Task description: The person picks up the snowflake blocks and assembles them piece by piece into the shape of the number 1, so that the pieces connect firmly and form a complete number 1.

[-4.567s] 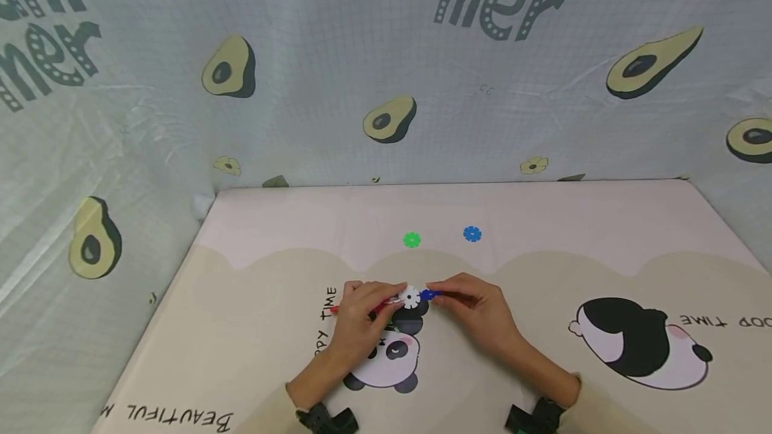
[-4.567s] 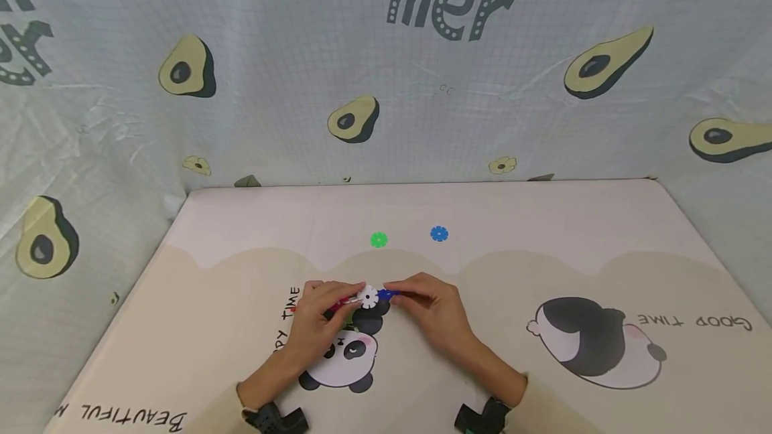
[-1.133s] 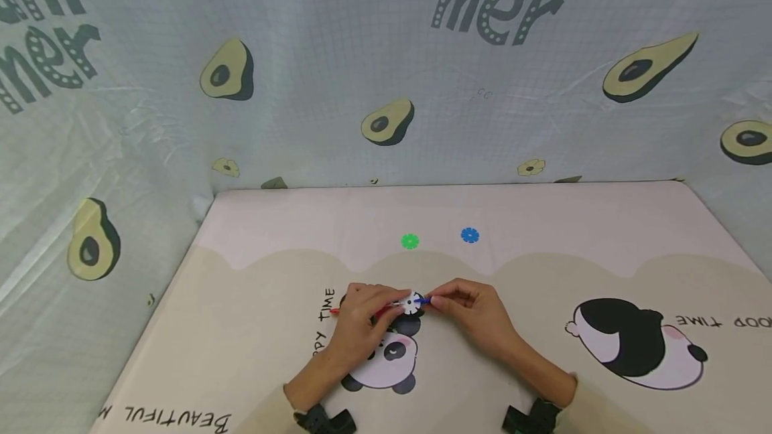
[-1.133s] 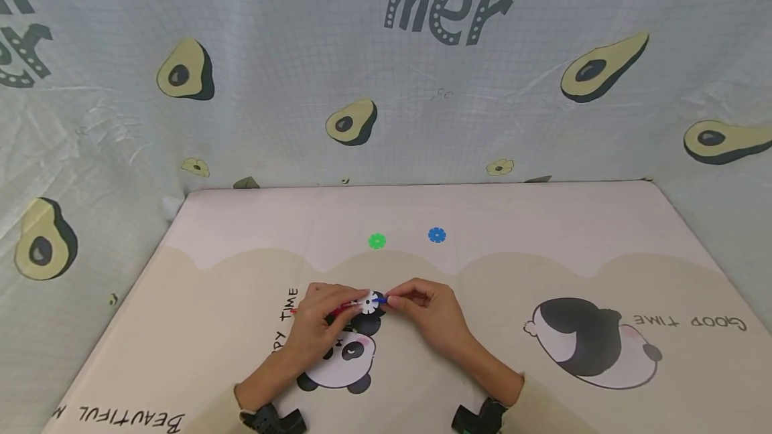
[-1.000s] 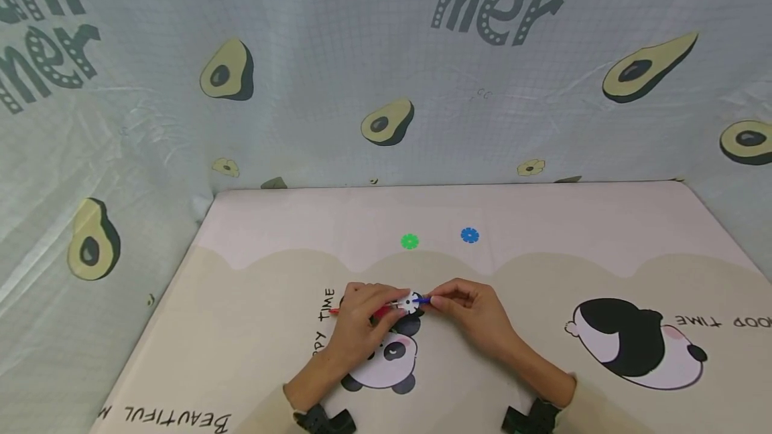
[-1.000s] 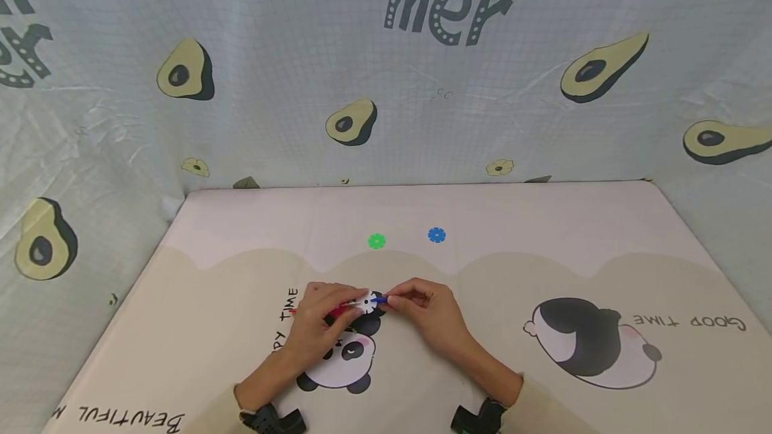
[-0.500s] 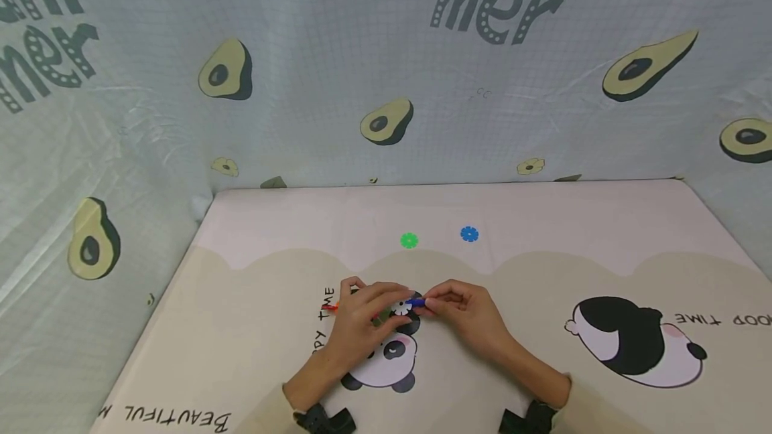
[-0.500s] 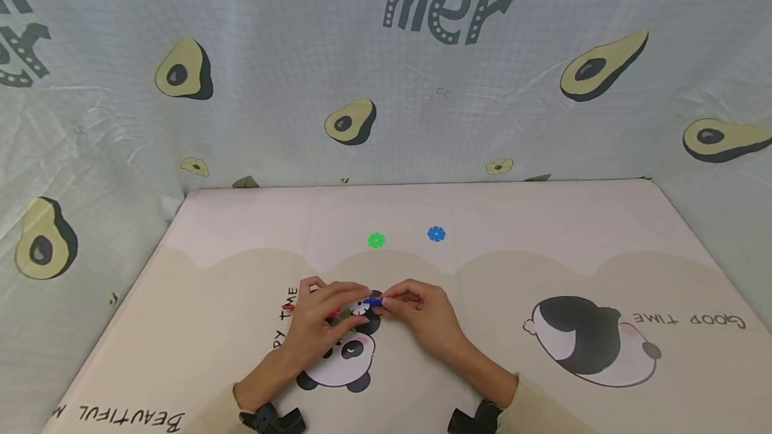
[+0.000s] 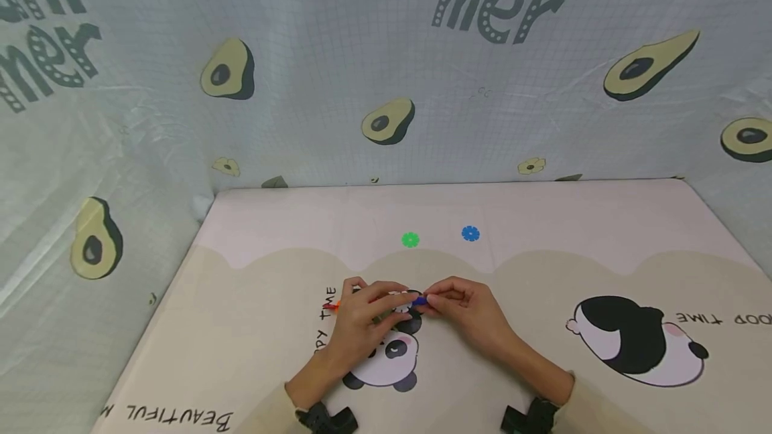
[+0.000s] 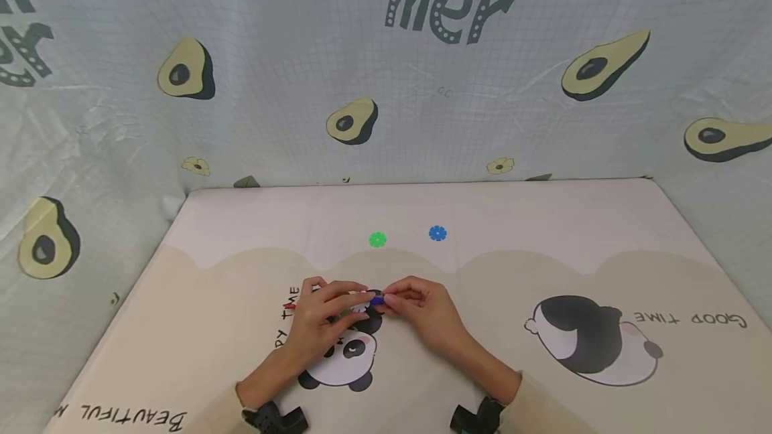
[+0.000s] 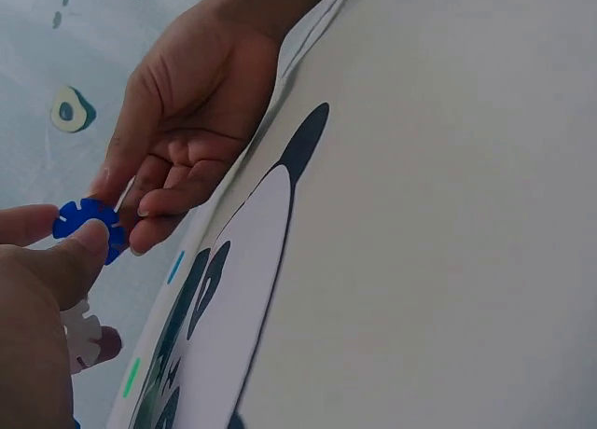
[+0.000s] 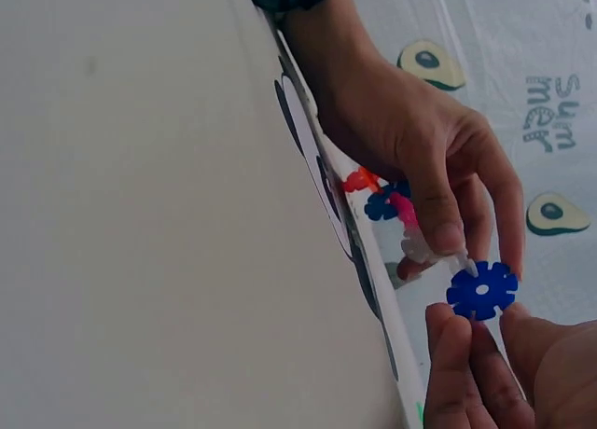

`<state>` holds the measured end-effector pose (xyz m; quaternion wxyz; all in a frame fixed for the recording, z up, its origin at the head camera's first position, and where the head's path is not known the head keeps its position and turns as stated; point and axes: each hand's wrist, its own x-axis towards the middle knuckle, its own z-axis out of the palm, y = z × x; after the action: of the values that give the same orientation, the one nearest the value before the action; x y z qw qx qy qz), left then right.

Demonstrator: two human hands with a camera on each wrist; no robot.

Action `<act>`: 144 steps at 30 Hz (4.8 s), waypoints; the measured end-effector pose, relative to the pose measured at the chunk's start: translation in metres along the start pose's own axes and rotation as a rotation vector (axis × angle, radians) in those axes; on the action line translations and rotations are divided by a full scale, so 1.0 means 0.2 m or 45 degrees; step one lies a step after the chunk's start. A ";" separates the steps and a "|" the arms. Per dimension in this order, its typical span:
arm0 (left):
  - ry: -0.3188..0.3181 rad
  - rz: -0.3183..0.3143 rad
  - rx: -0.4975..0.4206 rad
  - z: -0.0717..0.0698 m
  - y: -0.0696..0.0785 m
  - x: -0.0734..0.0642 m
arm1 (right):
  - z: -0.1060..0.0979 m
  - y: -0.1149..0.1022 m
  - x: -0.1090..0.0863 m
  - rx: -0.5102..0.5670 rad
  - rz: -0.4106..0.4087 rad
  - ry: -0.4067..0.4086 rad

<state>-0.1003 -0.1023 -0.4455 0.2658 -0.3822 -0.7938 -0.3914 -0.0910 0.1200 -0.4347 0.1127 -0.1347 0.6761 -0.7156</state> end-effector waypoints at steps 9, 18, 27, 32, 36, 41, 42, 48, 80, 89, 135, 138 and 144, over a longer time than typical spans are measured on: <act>0.040 -0.014 -0.024 0.02 0.00 0.00 | -0.08 -0.05 0.04 -0.182 0.066 0.075; 0.029 0.009 -0.044 0.01 -0.01 -0.01 | -0.19 -0.11 0.12 -0.527 -0.046 0.239; 0.042 0.034 -0.036 0.01 -0.01 -0.01 | -0.30 -0.10 0.20 -0.595 -0.138 0.370; 0.063 0.055 -0.035 0.02 -0.02 -0.01 | -0.34 -0.07 0.24 -0.622 -0.130 0.439; 0.072 0.062 -0.038 0.02 -0.02 -0.01 | -0.36 -0.05 0.26 -0.704 -0.098 0.493; 0.076 0.063 -0.042 0.02 -0.02 -0.01 | -0.39 -0.02 0.28 -0.786 -0.083 0.527; 0.076 0.062 -0.043 0.02 -0.02 -0.01 | -0.39 -0.01 0.28 -0.793 -0.082 0.526; 0.067 0.057 -0.051 0.02 -0.01 -0.01 | -0.41 0.00 0.28 -0.793 -0.087 0.521; 0.052 0.040 -0.063 0.02 -0.02 -0.01 | -0.40 0.03 0.35 -0.975 -0.086 0.594; 0.042 0.038 -0.047 0.02 -0.02 -0.01 | -0.39 0.02 0.35 -1.001 -0.044 0.572; 0.031 0.048 -0.047 0.02 -0.02 -0.02 | -0.36 -0.07 0.12 -0.615 0.053 0.198; 0.028 0.045 -0.045 0.02 -0.03 -0.02 | -0.35 -0.08 0.10 -0.591 0.042 0.162; 0.011 0.027 -0.051 0.02 -0.02 -0.02 | -0.32 -0.08 0.08 -0.544 0.042 0.091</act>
<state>-0.1020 -0.1027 -0.4532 0.2658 -0.3941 -0.7806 -0.4058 -0.1267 0.1753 -0.4220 0.0692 -0.1187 0.8180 -0.5585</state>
